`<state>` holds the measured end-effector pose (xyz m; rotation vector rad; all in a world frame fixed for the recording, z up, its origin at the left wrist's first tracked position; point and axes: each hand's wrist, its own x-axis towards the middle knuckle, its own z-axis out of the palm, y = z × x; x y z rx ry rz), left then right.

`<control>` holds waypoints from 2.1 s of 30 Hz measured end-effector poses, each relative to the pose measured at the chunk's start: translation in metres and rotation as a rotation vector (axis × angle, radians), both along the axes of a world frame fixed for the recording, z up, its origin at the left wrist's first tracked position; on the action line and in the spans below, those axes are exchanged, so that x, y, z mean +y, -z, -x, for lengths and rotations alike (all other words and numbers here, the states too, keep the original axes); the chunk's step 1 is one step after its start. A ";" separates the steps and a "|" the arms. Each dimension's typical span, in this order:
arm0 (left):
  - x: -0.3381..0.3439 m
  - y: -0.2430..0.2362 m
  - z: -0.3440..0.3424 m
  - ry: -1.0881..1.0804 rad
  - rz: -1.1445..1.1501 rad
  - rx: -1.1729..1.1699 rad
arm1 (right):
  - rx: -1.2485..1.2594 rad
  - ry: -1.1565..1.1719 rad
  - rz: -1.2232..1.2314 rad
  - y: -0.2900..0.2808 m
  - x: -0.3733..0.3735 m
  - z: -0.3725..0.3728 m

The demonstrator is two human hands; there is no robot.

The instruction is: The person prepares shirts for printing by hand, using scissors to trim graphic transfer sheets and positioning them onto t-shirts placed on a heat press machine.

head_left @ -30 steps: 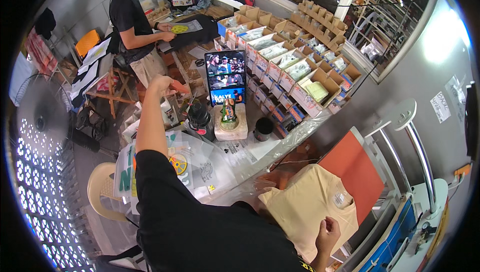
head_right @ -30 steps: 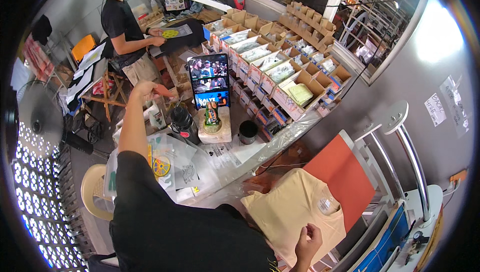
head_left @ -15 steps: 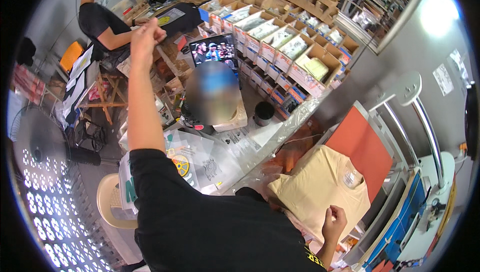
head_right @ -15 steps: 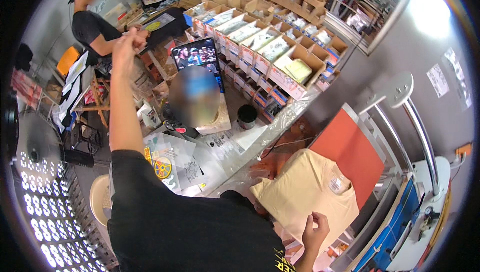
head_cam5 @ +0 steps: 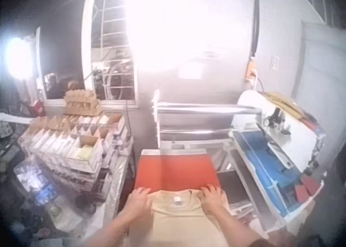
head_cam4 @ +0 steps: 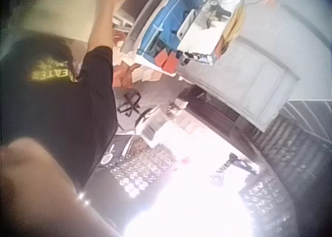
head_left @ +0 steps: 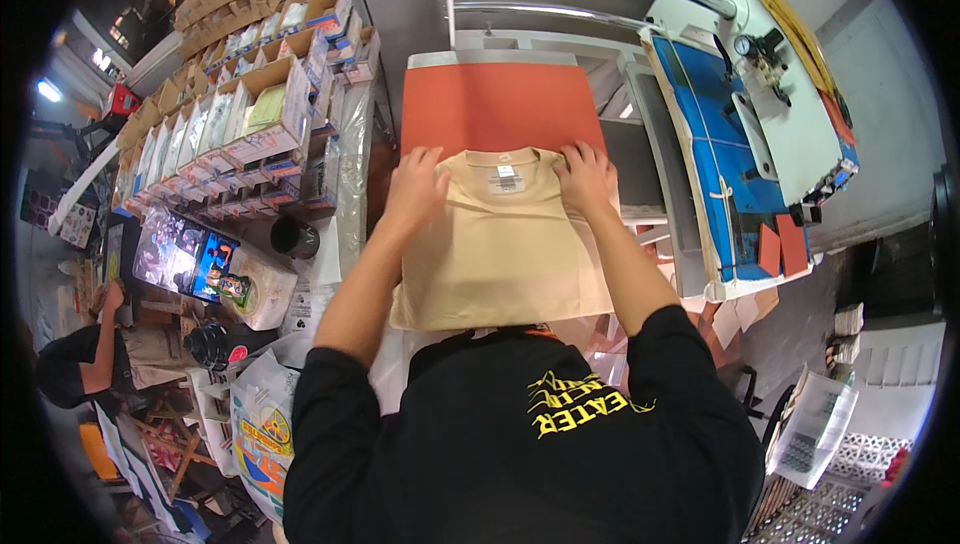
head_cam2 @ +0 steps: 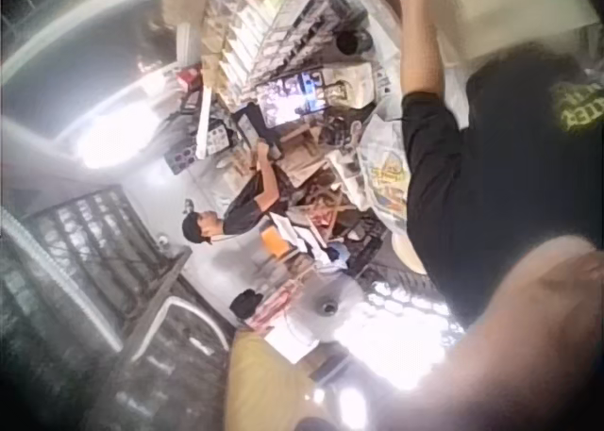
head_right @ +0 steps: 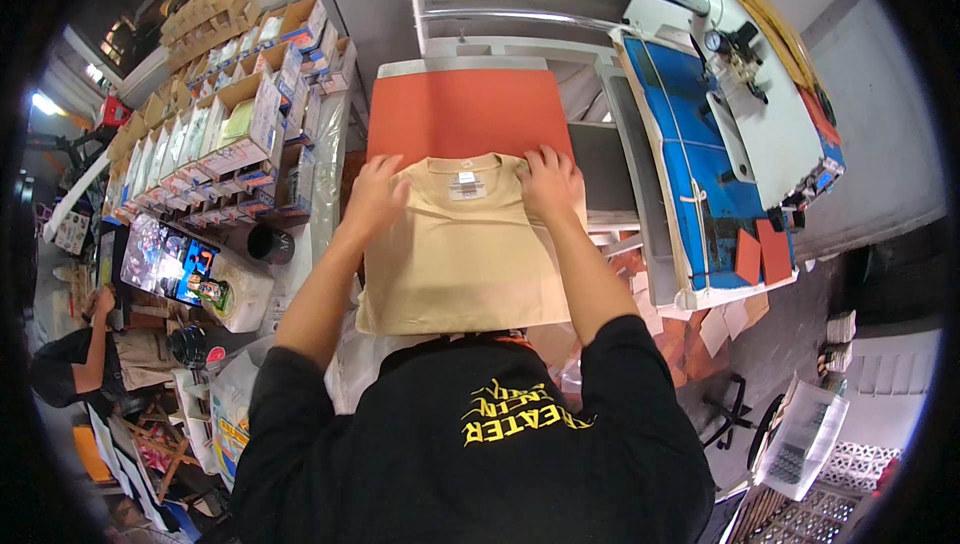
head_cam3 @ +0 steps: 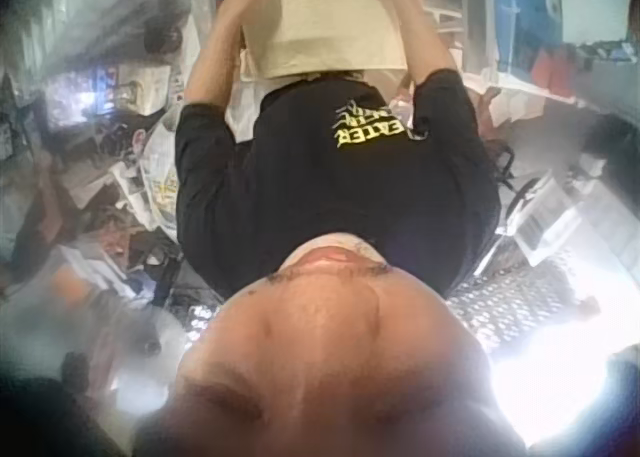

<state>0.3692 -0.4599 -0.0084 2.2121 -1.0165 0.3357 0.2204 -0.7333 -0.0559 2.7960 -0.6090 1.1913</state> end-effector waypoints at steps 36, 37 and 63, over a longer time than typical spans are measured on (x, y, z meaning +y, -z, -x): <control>-0.001 -0.103 -0.189 -0.140 -0.060 0.148 | 0.537 -0.053 -0.481 -0.197 -0.199 -0.058; -0.019 -0.088 -0.207 -0.177 -0.080 0.133 | 0.522 0.020 -0.436 -0.183 -0.206 -0.075; -0.184 0.029 -0.197 -0.053 -0.381 0.076 | 0.675 0.005 -0.405 -0.032 -0.115 -0.225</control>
